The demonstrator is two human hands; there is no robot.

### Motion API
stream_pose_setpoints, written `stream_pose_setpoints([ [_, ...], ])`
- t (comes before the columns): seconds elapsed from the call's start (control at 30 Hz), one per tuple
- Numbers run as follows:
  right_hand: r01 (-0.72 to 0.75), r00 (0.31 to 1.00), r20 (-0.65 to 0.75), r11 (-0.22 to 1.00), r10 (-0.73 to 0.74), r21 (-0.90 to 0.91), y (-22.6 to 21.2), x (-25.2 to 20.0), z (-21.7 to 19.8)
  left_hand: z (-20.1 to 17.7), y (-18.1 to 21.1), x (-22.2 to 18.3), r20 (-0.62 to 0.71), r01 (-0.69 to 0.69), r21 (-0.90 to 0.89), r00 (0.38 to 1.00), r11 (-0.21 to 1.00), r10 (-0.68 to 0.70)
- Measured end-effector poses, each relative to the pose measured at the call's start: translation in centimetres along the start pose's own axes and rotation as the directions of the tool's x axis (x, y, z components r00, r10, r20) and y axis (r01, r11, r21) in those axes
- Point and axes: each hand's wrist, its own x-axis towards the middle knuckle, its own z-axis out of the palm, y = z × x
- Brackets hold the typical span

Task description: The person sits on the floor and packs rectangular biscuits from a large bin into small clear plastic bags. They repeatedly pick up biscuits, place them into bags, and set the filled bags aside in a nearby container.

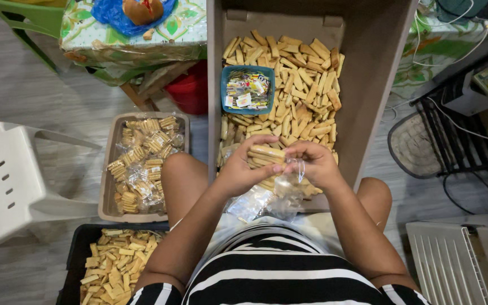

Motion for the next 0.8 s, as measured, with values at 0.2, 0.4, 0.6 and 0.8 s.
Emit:
stream_pose_setpoints([
  [0.2, 0.061, 0.998, 0.024, 0.986, -0.058, -0.155, 0.2, 1.0, 0.5, -0.5, -0.4, 0.0, 0.02, 0.016, 0.018, 1.0, 1.0, -0.016],
  [0.4, -0.018, 0.994, -0.107, 0.907, -0.03, -0.422, -0.9, 3.1, 0.6, -3.5, -2.5, -0.8, -0.093, 0.127, -0.121, 0.986, 0.984, -0.138],
  [0.6, -0.106, 0.994, -0.102, 0.512, 0.035, -0.853, -2.9, 9.9, 2.6, -7.4, -3.3, -3.5, -0.48, 0.135, -0.058, 0.865, 0.989, -0.147],
  [0.8, 0.341, 0.919, 0.213, 0.397, -0.332, -0.852, -3.1, 17.8, 6.4, -11.2, -3.8, -5.9, -0.543, -0.021, -0.166, 0.836, 0.986, -0.074],
])
